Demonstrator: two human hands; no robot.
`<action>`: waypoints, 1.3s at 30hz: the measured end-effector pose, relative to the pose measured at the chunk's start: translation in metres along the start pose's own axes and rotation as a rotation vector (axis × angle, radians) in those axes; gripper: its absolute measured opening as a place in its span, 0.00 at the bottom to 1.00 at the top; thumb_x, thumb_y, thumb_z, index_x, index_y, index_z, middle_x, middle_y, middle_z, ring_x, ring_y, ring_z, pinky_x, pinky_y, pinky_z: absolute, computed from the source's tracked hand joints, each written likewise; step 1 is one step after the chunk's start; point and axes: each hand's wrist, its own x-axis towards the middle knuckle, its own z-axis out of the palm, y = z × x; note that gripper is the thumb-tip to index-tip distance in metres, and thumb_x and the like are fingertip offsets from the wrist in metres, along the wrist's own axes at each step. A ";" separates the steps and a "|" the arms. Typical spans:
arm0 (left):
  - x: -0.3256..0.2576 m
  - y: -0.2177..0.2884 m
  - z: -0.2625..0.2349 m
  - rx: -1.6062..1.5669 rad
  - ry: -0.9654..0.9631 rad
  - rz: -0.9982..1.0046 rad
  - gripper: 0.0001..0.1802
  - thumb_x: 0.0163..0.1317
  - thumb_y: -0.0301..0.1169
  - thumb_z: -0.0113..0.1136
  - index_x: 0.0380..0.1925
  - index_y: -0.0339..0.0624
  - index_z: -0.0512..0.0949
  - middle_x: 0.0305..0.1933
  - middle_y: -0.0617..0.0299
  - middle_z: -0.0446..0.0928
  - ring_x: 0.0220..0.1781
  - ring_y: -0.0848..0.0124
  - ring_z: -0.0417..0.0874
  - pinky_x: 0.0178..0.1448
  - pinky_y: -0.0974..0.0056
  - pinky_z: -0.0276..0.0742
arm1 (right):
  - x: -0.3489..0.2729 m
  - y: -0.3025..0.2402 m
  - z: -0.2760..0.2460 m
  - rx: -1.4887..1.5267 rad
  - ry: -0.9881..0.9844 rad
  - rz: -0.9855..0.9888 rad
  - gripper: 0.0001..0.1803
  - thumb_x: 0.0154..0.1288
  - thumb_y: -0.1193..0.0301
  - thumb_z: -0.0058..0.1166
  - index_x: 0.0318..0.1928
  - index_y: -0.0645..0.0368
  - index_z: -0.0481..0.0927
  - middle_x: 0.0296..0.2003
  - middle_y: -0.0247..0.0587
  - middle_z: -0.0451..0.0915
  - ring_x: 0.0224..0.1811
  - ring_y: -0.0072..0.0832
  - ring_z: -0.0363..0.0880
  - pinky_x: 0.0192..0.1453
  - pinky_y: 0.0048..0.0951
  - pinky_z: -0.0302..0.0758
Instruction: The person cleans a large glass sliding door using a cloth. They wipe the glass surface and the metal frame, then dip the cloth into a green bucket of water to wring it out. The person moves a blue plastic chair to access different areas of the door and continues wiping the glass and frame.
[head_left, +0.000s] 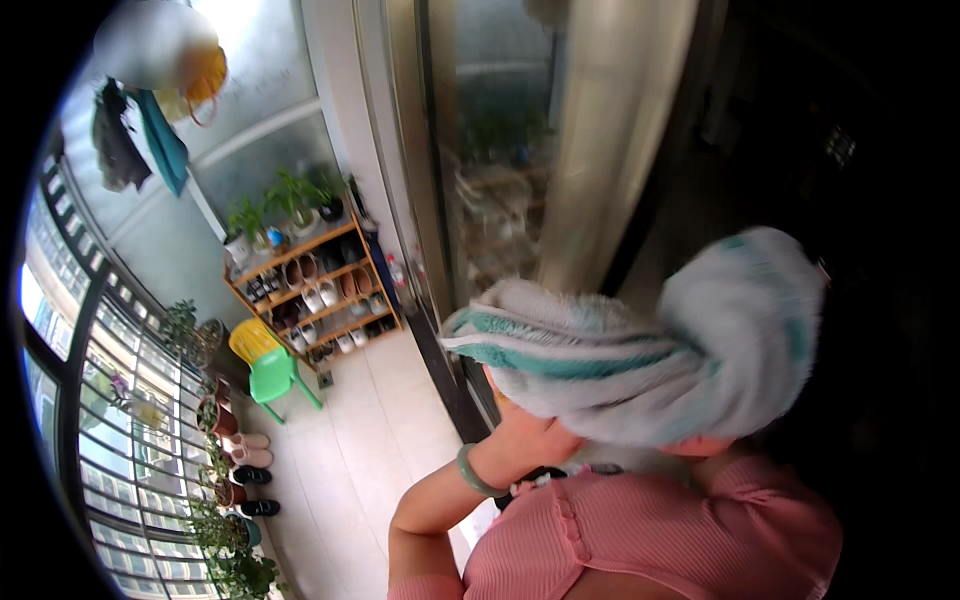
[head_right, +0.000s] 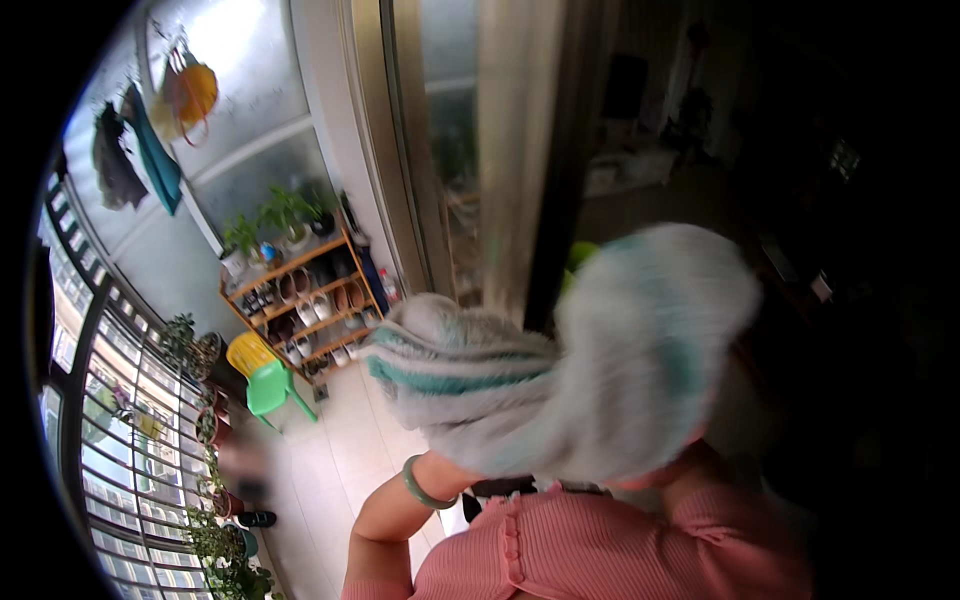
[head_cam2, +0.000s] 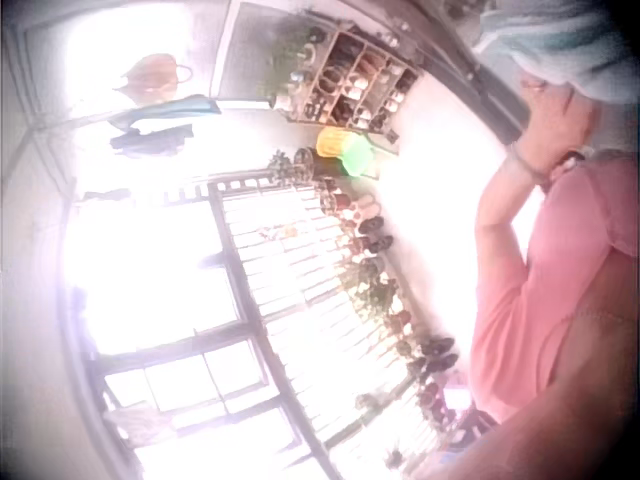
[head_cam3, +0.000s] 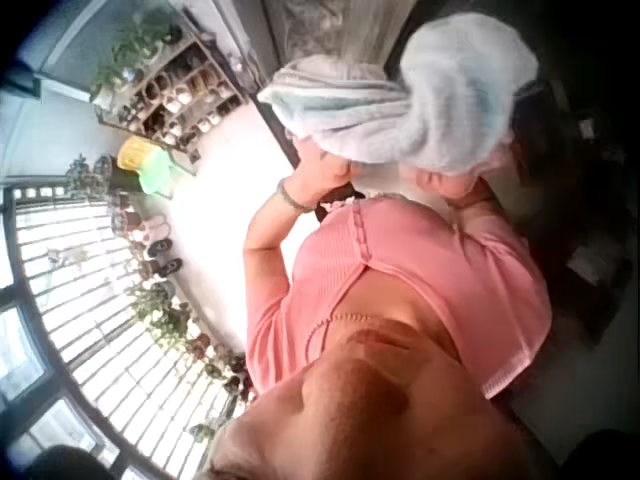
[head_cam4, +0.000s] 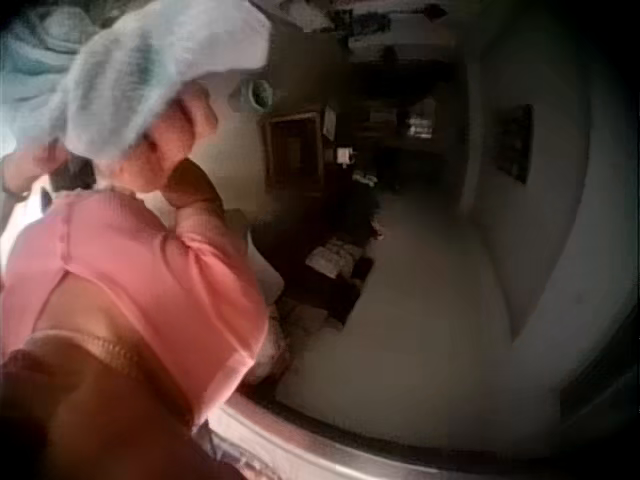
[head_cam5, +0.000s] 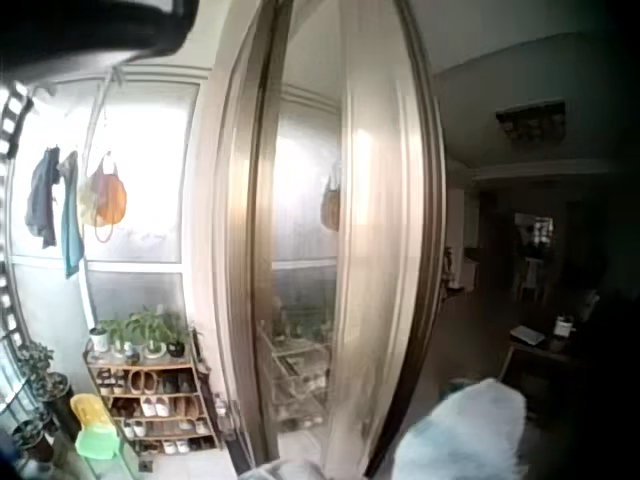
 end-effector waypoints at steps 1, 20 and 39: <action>0.034 0.017 0.008 0.174 0.097 0.119 0.31 0.57 0.46 0.61 0.61 0.49 0.75 0.73 0.49 0.59 0.74 0.42 0.56 0.71 0.31 0.41 | 0.005 0.015 -0.010 -0.057 0.038 0.042 0.17 0.70 0.65 0.49 0.49 0.65 0.77 0.57 0.48 0.72 0.56 0.45 0.71 0.58 0.48 0.69; 0.120 0.022 0.020 0.756 0.234 -0.090 0.48 0.66 0.42 0.59 0.73 0.29 0.42 0.76 0.34 0.41 0.78 0.39 0.40 0.79 0.47 0.37 | 0.033 0.088 0.083 1.144 0.123 0.480 0.23 0.61 0.76 0.58 0.57 0.68 0.74 0.59 0.52 0.70 0.62 0.47 0.69 0.66 0.41 0.67; 0.116 -0.091 0.022 1.033 0.324 -0.254 0.38 0.70 0.48 0.41 0.69 0.29 0.53 0.70 0.35 0.54 0.73 0.38 0.53 0.78 0.40 0.47 | 0.033 0.083 0.176 1.172 0.149 0.536 0.24 0.60 0.67 0.61 0.57 0.55 0.74 0.50 0.36 0.71 0.50 0.35 0.71 0.53 0.36 0.76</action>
